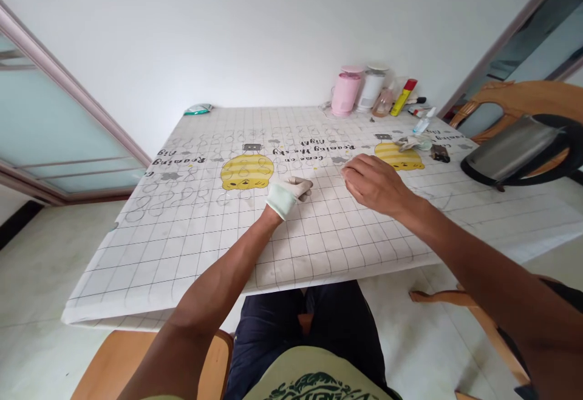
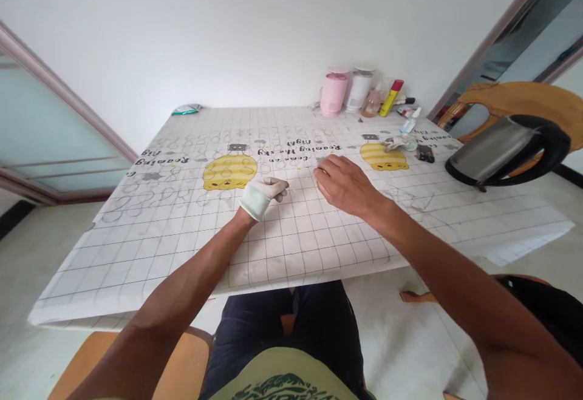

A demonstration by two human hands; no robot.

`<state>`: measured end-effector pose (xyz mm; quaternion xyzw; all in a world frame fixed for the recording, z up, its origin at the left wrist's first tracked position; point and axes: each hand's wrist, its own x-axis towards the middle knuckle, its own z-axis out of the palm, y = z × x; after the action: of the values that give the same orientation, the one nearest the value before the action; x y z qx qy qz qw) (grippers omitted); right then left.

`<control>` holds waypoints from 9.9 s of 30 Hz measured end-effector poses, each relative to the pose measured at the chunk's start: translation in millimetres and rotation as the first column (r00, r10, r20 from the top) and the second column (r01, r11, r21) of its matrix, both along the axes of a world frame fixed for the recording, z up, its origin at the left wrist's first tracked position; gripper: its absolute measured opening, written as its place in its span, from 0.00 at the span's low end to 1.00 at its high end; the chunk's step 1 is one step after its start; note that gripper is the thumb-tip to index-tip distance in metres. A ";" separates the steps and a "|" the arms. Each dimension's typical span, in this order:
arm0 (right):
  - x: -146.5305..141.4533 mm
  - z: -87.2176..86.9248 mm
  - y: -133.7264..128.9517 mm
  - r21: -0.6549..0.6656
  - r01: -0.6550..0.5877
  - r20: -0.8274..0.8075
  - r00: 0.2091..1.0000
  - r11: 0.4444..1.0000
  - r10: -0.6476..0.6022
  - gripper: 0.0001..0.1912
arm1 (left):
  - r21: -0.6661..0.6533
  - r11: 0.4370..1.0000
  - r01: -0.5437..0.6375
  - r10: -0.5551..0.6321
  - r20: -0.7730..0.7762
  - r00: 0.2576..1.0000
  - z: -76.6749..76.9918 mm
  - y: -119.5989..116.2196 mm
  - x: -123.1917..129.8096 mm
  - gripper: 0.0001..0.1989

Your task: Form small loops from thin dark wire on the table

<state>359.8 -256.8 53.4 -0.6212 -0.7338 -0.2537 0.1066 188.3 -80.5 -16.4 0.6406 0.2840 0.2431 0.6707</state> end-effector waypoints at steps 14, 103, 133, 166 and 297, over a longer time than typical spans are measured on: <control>-41.9 -73.7 57.3 -0.123 -0.100 -0.992 0.036 0.987 -0.120 0.18 | -0.069 0.994 -0.089 0.094 0.076 0.993 -8.3 6.2 2.5 0.10; 1.3 -86.1 43.7 0.223 -0.185 -0.973 -0.108 0.957 0.206 0.08 | 0.309 0.942 0.132 -0.039 -0.288 0.957 5.7 5.9 -9.2 0.12; 12.3 -80.9 36.5 0.165 -0.160 -0.959 -0.255 0.973 0.121 0.12 | 0.385 0.894 0.230 -0.120 -0.288 0.950 5.3 10.5 -16.4 0.11; 6.0 -83.5 43.3 0.137 -0.285 -0.905 -0.425 0.949 0.003 0.20 | 0.437 0.873 0.217 -0.089 -0.295 0.951 10.7 8.2 -19.1 0.13; -39.0 -96.5 57.1 0.009 0.148 -1.000 0.013 0.989 0.007 0.12 | -0.013 0.999 0.052 -0.052 -0.003 0.999 -23.7 -2.9 19.0 0.12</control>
<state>320.8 -199.7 -43.2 -0.6489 -0.4010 0.2096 0.6117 207.3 -83.4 -40.1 0.6438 0.2702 0.2227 0.6804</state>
